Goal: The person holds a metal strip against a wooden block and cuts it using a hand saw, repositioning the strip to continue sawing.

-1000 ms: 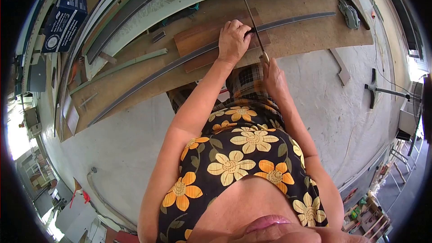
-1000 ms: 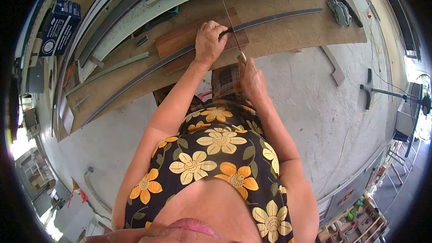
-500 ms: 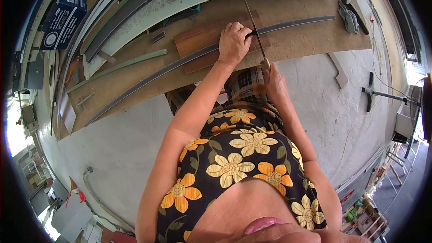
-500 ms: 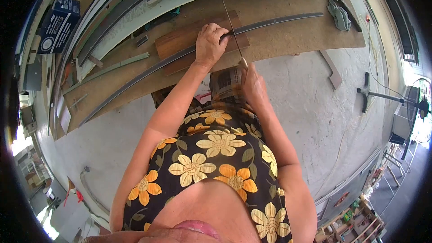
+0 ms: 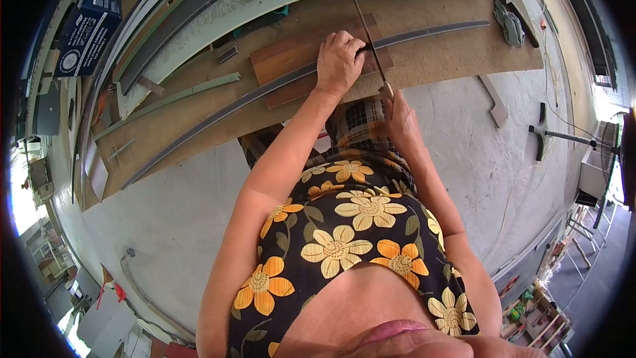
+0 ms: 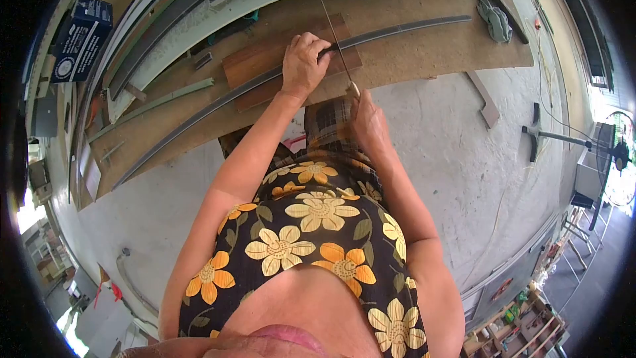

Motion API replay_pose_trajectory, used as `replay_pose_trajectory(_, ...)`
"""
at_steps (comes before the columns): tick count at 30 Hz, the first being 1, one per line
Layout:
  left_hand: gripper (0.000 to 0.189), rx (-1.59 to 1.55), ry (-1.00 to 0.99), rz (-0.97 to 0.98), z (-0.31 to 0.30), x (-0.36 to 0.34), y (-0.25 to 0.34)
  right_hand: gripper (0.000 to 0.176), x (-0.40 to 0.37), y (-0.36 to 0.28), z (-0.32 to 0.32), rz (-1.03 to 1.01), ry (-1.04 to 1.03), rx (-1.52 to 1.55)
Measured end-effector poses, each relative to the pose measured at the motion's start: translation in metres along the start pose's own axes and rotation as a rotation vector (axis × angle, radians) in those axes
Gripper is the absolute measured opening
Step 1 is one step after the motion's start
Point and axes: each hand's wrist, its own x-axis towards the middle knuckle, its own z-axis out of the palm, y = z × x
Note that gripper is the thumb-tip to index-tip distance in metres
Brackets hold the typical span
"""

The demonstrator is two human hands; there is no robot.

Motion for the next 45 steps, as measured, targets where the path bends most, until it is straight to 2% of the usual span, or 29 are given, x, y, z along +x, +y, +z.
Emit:
replay_pose_trajectory(7,0.017,-0.004,-0.009,-0.005,-0.001,0.000,0.000,0.024,0.016,-0.001,0.007,-0.068,0.072,-0.009)
replay_pose_trajectory(13,0.017,-0.003,-0.008,0.001,0.000,-0.001,0.000,0.024,-0.002,-0.006,-0.003,0.000,0.022,0.029)
replay_pose_trajectory(19,0.016,0.004,-0.021,-0.002,-0.003,0.000,0.002,0.024,0.022,-0.007,0.007,-0.032,0.069,0.023)
replay_pose_trajectory(25,0.016,-0.003,-0.007,-0.001,-0.002,0.000,0.000,0.024,-0.005,0.001,0.001,-0.047,0.036,0.047)
replay_pose_trajectory(28,0.016,-0.011,-0.015,-0.012,-0.002,0.000,0.002,0.023,0.012,-0.005,0.001,-0.011,0.009,-0.024)
replay_pose_trajectory(32,0.016,-0.008,-0.015,-0.004,-0.003,0.000,0.002,0.024,0.021,-0.015,0.001,-0.042,0.050,0.033)
replay_pose_trajectory(37,0.017,-0.001,-0.011,0.005,-0.001,-0.001,0.000,0.025,-0.005,-0.005,-0.001,-0.006,0.024,0.049)
replay_pose_trajectory(45,0.018,0.004,-0.027,-0.001,-0.003,0.000,0.001,0.025,0.021,-0.010,0.002,-0.030,0.049,0.024)
